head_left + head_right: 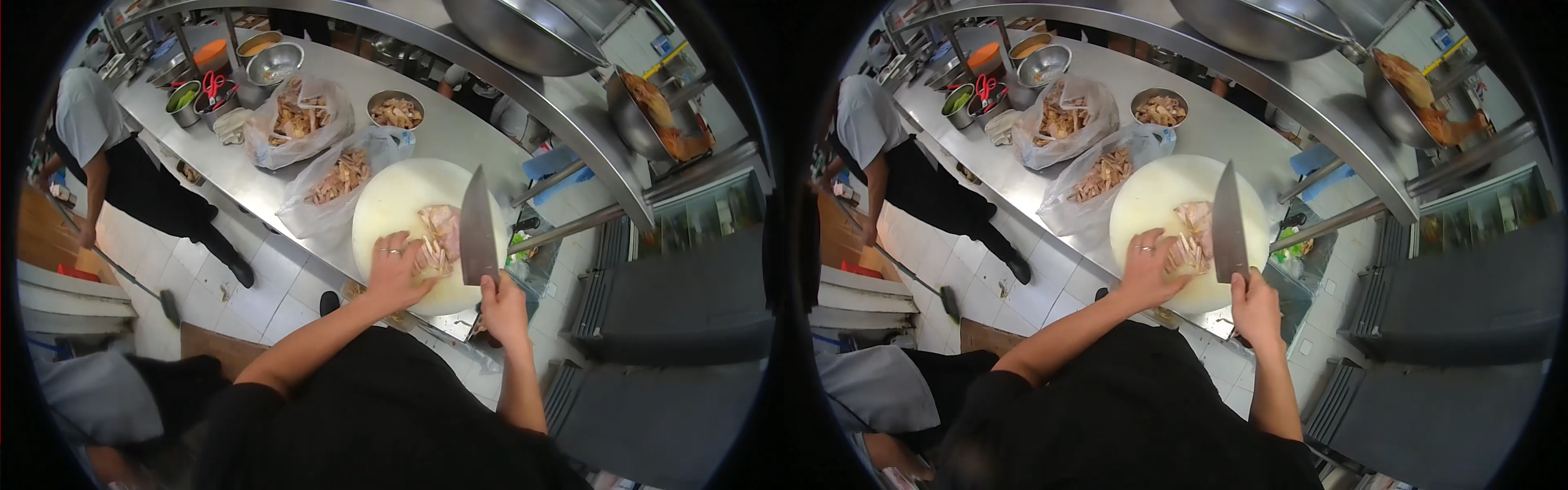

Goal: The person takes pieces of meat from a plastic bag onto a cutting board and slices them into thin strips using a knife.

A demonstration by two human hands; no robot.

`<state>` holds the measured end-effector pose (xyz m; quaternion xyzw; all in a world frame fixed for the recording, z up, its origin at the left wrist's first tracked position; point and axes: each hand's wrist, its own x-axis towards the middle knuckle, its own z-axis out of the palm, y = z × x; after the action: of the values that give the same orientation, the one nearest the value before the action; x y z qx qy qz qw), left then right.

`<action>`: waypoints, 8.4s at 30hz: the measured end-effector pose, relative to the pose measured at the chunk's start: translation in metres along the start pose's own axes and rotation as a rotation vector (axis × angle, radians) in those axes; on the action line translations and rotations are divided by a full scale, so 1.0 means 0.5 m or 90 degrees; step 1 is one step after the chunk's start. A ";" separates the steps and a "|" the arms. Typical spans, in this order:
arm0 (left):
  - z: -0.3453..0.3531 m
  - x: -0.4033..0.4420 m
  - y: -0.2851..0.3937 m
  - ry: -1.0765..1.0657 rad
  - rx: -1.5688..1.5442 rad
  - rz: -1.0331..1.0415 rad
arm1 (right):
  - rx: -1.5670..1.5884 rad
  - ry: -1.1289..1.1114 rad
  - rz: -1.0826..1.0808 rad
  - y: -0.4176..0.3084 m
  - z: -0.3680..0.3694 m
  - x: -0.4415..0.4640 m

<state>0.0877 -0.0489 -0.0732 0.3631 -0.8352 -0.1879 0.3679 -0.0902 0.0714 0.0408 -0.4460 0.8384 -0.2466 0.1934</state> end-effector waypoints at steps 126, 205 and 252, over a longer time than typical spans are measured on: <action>-0.077 -0.034 -0.093 -0.140 -0.134 -0.246 | -0.197 -0.199 -0.054 -0.073 0.083 0.032; -0.098 -0.047 -0.076 -0.186 -0.134 -0.073 | -0.192 -0.117 -0.159 -0.144 0.055 -0.005; -0.077 -0.077 -0.088 -0.082 -0.111 -0.016 | -0.204 -0.221 -0.078 -0.093 0.119 0.072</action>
<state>0.1550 -0.0514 -0.0919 0.3271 -0.8329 -0.2876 0.3415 -0.0463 0.0043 0.0164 -0.5565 0.7925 -0.0417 0.2461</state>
